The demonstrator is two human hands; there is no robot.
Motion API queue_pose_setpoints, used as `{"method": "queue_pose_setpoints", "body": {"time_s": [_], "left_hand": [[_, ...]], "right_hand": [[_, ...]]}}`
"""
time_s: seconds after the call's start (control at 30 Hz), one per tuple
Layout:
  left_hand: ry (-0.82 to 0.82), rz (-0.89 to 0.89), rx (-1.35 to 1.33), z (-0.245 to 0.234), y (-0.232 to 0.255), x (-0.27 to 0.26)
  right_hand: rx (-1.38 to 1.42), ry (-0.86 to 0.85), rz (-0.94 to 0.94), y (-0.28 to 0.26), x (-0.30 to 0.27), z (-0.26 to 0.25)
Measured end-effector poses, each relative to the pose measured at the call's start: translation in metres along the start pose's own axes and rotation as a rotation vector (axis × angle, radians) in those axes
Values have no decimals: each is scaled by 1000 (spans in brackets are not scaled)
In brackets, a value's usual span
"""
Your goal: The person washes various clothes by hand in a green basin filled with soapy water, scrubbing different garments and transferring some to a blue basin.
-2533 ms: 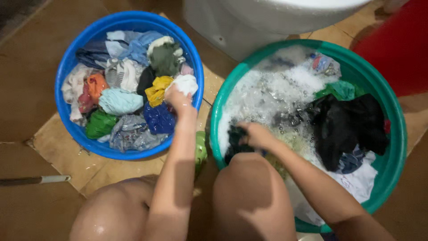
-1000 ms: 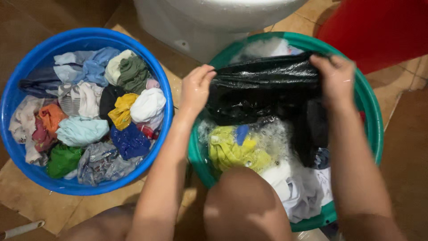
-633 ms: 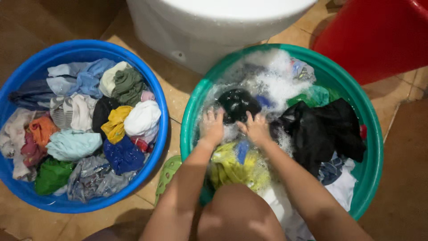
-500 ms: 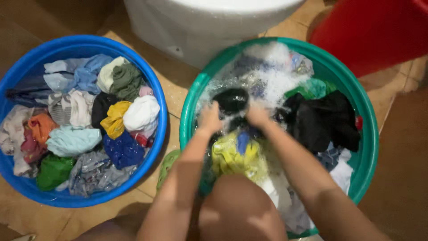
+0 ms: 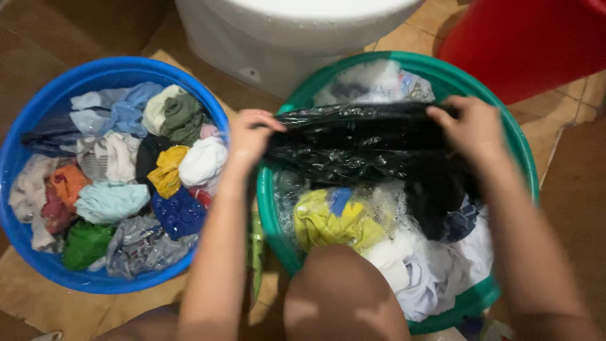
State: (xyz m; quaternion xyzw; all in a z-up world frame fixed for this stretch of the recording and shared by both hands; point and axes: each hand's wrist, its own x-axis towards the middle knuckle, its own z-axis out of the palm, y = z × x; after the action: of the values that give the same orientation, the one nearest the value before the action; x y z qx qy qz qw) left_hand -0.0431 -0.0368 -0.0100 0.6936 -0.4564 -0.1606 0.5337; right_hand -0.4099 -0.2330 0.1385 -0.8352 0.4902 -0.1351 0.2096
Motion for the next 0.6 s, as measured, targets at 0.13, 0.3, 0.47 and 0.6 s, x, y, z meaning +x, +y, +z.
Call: {"method": "queue_pose_setpoints", "body": {"time_s": [0.13, 0.3, 0.47, 0.6], "left_hand": [[-108, -12, 434, 100, -5, -40], [-42, 246, 761, 160, -62, -85], [-375, -13, 801, 154, -60, -61], [-146, 3, 613, 111, -8, -41]], "right_hand": [[83, 52, -121, 16, 5, 150], [-28, -98, -9, 28, -48, 283], [-146, -279, -139, 55, -5, 326], [-82, -275, -164, 53, 46, 235]]}}
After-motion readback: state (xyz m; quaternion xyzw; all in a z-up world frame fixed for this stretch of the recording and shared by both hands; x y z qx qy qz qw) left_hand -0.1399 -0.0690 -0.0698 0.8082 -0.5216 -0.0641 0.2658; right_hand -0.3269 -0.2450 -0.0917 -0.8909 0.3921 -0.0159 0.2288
